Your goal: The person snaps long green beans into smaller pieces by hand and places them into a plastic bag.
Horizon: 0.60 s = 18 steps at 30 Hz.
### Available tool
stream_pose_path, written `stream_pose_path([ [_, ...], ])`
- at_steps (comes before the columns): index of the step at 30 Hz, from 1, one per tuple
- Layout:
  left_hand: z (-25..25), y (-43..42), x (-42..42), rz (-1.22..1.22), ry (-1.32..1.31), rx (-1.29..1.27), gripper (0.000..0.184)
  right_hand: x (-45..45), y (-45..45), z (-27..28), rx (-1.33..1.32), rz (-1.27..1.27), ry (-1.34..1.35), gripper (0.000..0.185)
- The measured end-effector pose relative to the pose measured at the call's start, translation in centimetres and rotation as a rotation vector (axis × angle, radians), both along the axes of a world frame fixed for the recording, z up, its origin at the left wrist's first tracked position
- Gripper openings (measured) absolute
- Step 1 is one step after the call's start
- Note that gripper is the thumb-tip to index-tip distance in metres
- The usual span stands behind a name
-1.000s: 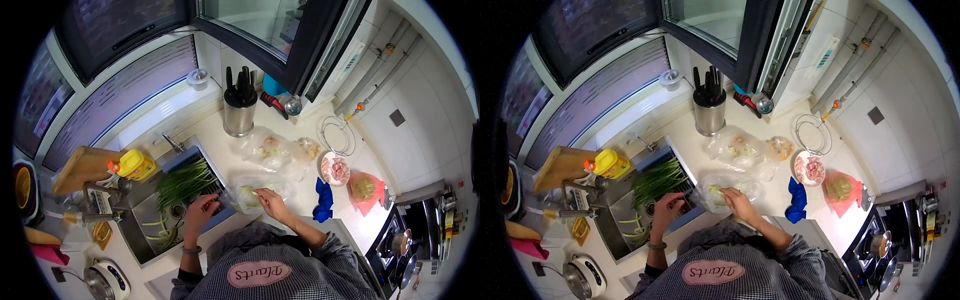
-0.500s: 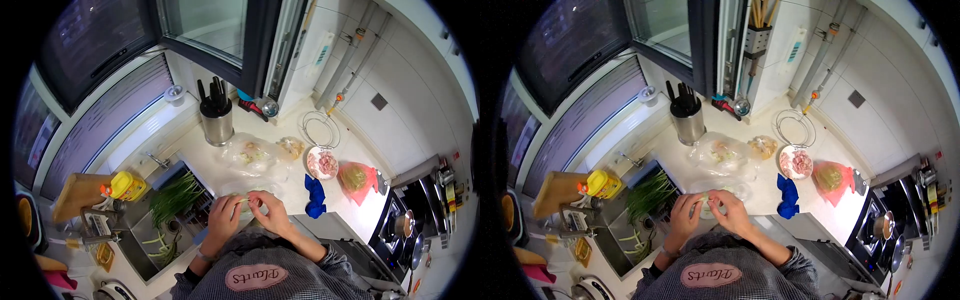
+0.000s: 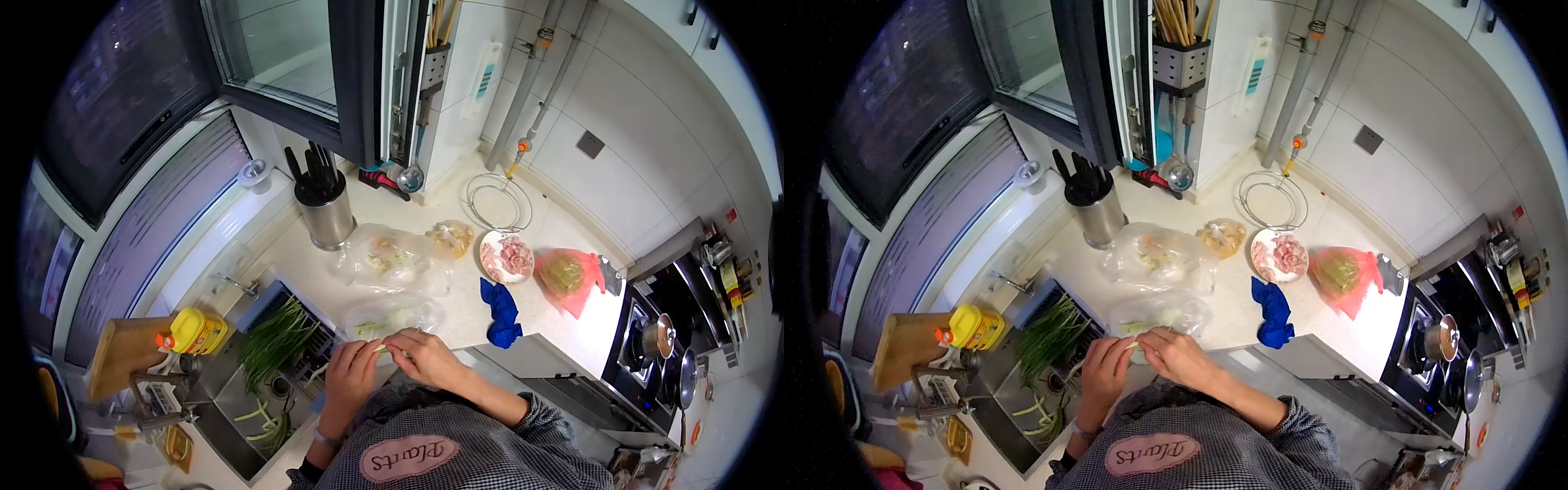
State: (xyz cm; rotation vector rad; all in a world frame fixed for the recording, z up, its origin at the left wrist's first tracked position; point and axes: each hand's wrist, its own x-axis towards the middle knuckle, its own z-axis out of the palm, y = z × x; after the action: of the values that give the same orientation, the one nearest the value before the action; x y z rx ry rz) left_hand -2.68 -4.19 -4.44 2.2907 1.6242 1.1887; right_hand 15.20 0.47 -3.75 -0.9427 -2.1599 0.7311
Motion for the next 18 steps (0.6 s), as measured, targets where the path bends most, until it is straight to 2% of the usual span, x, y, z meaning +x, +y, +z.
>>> stream_pose_path([
  [2, -0.1, -0.1, 0.0, -0.026, -0.086, -0.035, 0.023, 0.1, 0.0, 0.5, -0.084, 0.009, 0.06, 0.019],
  [9, 0.1, 0.1, 0.0, -0.05, -0.146, 0.014, 0.026, -0.6, -1.0, 0.4, -0.389, -0.071, 0.262, 0.019],
  [12, 0.7, -0.2, 0.4, -0.025, -0.165, 0.014, 0.025, -1.3, -1.6, -1.2, -0.491, -0.123, 0.411, 0.018],
  [14, 0.5, -0.2, 0.5, -0.031, -0.166, 0.044, 0.025, -1.6, -1.9, -1.8, -0.663, -0.171, 0.61, 0.018],
  [18, 0.2, -0.2, 0.7, -0.026, -0.179, 0.058, 0.025, -2.0, -2.2, -1.8, -0.77, -0.216, 0.69, 0.018],
])
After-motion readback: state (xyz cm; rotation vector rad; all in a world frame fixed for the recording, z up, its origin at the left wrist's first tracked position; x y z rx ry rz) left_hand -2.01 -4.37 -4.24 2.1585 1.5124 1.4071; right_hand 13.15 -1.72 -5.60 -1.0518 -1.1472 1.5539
